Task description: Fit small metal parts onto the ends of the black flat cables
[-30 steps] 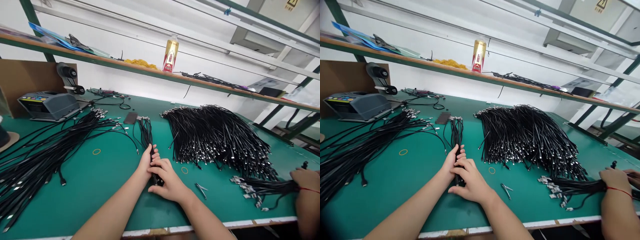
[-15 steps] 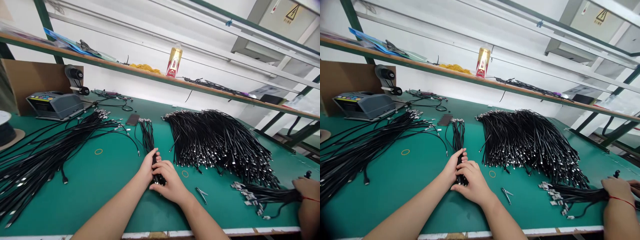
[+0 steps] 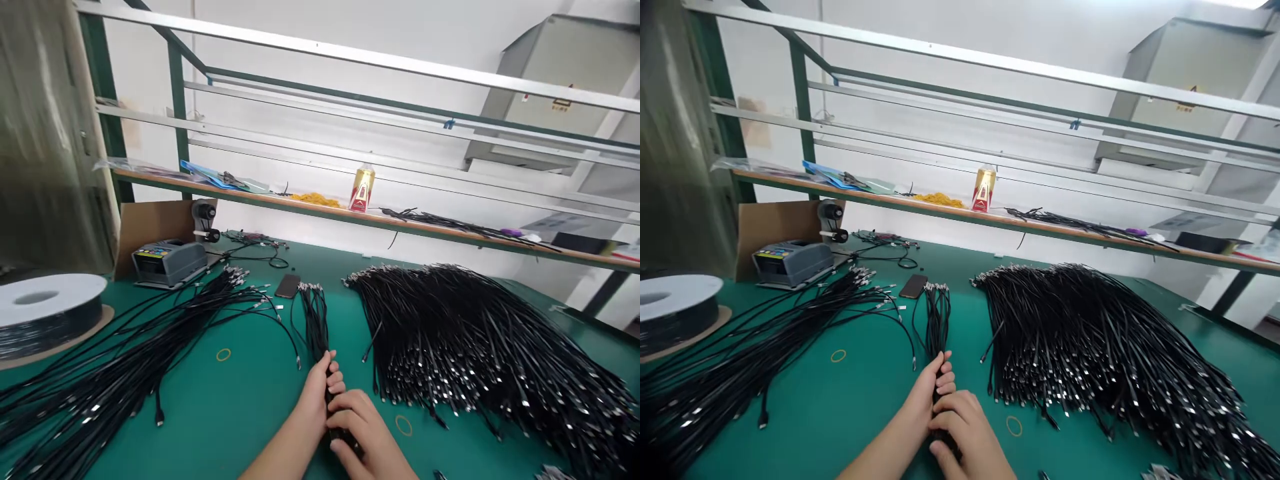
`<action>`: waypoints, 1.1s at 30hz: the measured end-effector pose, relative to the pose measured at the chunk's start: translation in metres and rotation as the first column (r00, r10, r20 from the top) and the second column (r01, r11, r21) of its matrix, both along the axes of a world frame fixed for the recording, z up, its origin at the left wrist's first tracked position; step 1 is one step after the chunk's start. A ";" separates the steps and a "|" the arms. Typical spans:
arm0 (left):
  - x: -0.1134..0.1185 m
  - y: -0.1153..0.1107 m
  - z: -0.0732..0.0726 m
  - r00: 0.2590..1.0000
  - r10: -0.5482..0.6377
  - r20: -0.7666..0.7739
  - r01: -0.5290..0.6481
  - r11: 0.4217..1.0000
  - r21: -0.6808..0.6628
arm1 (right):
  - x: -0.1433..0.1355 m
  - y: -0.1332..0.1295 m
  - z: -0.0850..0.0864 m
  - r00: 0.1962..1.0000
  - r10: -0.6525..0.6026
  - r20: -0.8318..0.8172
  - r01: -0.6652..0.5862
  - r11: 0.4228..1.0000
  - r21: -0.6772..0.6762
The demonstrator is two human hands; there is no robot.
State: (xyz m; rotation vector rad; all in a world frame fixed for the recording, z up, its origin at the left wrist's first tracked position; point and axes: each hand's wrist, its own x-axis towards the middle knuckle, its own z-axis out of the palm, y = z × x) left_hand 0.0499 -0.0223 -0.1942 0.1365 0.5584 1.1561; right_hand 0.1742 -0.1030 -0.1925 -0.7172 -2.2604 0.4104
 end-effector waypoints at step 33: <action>-0.031 -0.008 0.026 0.889 -0.029 0.457 0.026 1.000 0.012 | -0.003 -0.004 -0.012 0.941 -0.137 -0.311 -0.012 0.901 -0.433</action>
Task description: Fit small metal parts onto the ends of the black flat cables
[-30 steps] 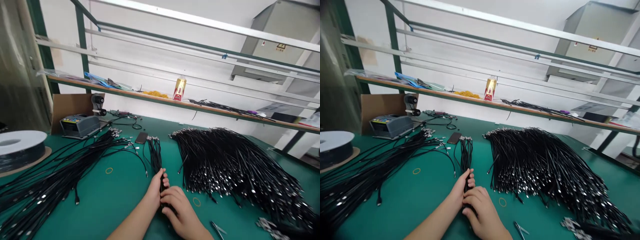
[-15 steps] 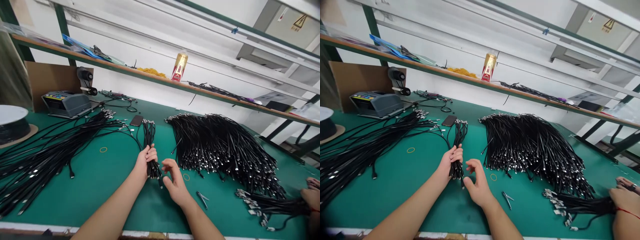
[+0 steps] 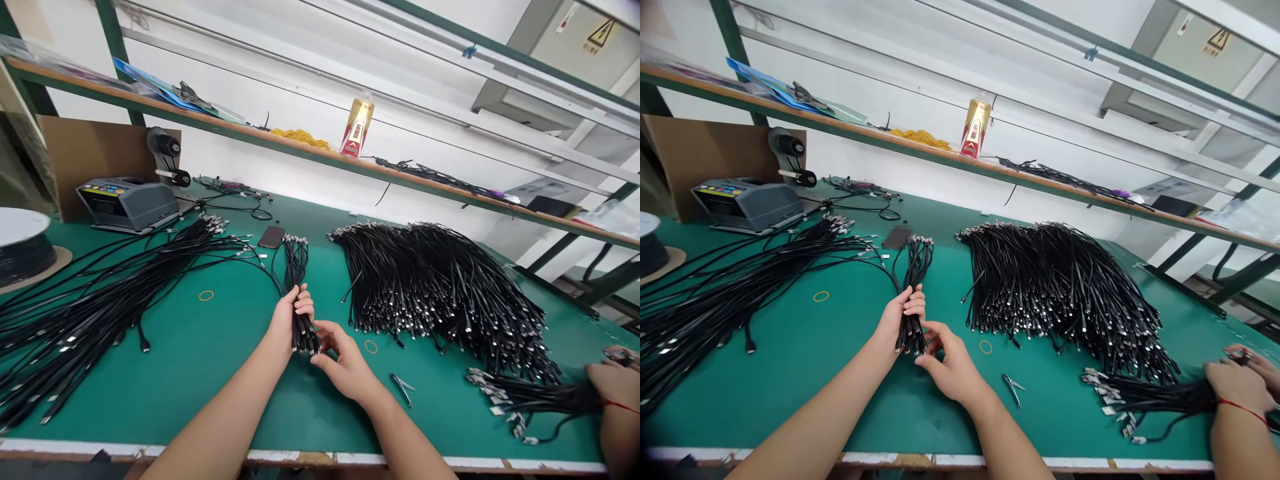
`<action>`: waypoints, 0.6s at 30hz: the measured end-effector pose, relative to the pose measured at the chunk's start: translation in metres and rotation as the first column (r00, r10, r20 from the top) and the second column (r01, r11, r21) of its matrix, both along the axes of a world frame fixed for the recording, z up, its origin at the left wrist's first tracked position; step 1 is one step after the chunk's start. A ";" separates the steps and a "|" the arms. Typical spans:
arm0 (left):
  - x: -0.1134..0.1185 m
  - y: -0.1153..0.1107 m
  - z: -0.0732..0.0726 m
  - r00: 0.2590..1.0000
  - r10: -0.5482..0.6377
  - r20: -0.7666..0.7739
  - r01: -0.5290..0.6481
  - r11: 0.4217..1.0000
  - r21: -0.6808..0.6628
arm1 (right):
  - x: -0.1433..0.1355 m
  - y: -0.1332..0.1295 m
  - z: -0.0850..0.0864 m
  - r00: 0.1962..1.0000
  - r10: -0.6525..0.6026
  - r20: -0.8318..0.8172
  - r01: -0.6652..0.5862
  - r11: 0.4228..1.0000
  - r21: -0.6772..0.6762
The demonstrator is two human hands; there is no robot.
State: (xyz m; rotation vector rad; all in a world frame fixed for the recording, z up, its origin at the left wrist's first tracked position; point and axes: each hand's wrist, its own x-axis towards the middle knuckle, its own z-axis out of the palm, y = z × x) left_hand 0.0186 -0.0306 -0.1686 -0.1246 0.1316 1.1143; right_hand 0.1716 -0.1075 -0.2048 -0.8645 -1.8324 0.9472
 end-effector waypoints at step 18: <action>0.010 0.002 -0.013 0.993 -0.026 -0.118 0.033 0.998 0.061 | -0.002 0.000 0.003 1.000 0.024 -0.009 -0.024 0.999 -0.022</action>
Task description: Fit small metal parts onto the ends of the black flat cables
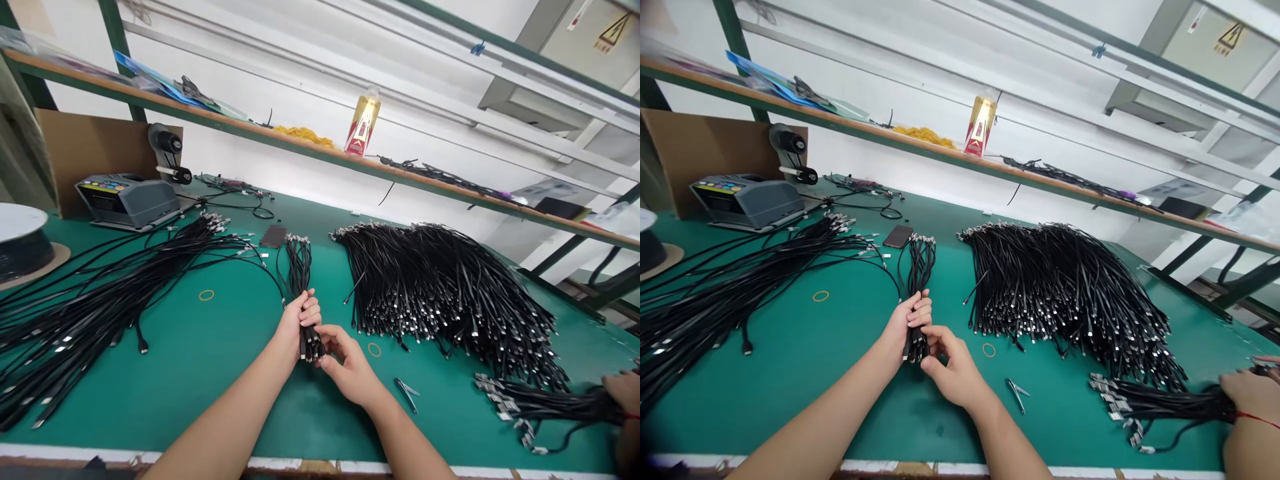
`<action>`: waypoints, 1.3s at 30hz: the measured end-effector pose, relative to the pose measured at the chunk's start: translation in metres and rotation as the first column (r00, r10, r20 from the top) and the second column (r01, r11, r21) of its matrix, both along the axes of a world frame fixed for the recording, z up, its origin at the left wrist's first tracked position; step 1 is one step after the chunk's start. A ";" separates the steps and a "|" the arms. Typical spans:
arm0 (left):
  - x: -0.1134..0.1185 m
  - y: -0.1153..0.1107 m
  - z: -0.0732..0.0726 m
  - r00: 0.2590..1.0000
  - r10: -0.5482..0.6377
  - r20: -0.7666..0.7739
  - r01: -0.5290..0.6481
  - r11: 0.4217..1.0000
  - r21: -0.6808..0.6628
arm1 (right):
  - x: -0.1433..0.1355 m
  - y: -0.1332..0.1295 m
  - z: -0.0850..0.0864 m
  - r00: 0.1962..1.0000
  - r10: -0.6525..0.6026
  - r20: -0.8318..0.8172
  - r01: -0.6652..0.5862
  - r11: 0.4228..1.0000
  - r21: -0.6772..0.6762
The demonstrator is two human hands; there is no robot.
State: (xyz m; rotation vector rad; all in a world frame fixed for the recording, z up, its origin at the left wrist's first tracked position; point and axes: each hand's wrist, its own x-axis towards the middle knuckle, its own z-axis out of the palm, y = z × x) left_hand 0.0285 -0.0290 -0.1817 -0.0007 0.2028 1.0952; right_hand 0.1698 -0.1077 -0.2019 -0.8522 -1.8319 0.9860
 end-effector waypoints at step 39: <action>0.018 0.005 -0.019 0.980 -0.047 -0.195 0.040 0.998 -0.040 | 0.009 0.007 -0.004 0.937 -0.172 0.303 0.024 0.899 0.437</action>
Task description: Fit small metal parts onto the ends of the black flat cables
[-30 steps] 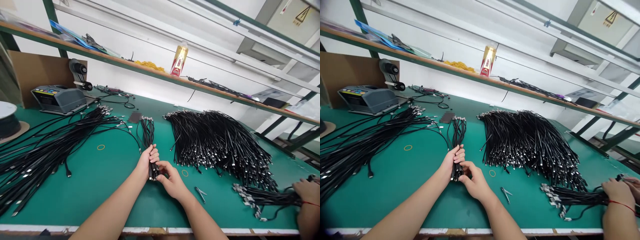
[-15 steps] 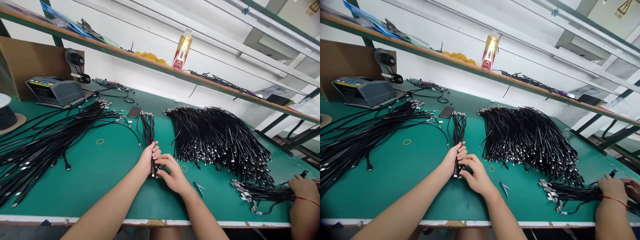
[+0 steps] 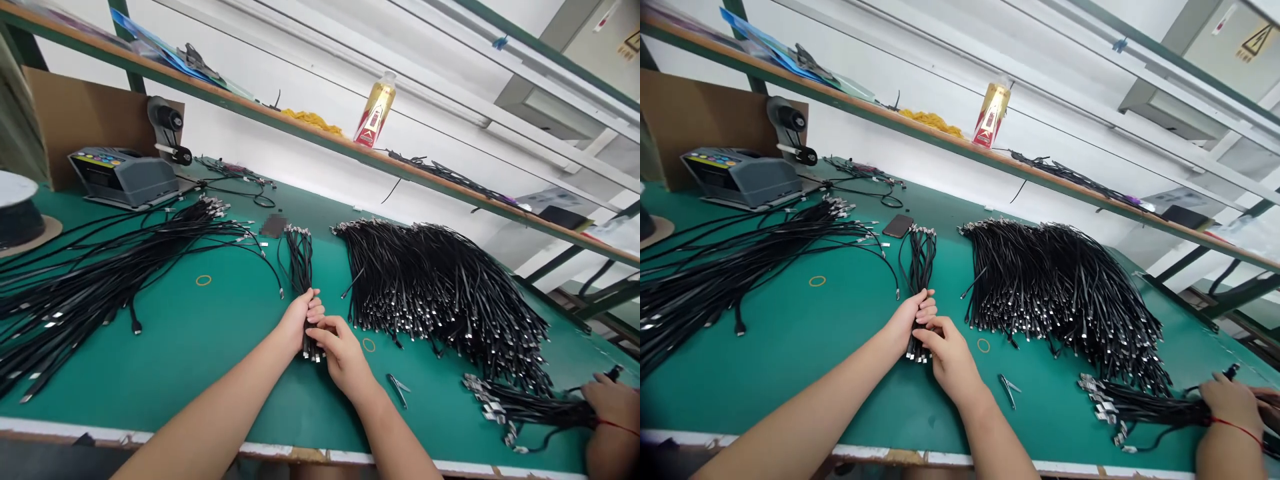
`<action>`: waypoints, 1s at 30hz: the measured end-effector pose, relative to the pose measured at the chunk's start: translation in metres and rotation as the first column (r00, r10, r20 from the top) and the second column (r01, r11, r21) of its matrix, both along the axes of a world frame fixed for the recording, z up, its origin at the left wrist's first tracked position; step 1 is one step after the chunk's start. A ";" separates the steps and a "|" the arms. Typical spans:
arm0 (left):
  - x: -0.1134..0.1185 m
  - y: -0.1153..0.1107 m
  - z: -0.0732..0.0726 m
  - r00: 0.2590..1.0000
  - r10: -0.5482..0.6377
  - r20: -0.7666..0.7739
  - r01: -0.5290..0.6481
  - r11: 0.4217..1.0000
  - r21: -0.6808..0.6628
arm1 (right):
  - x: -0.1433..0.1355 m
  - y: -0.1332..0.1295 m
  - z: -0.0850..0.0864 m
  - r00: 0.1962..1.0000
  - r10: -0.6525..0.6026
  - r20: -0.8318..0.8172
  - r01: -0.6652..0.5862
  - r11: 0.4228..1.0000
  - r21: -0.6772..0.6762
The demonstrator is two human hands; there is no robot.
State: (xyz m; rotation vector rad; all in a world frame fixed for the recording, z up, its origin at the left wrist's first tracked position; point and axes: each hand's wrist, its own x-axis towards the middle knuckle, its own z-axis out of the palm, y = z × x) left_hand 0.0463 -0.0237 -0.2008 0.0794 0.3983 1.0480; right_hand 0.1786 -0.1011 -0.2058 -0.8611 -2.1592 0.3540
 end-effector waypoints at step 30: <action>0.006 0.001 -0.012 0.964 0.014 -0.265 -0.033 0.997 -0.064 | 0.000 -0.001 0.004 0.998 0.001 0.059 -0.005 0.997 0.082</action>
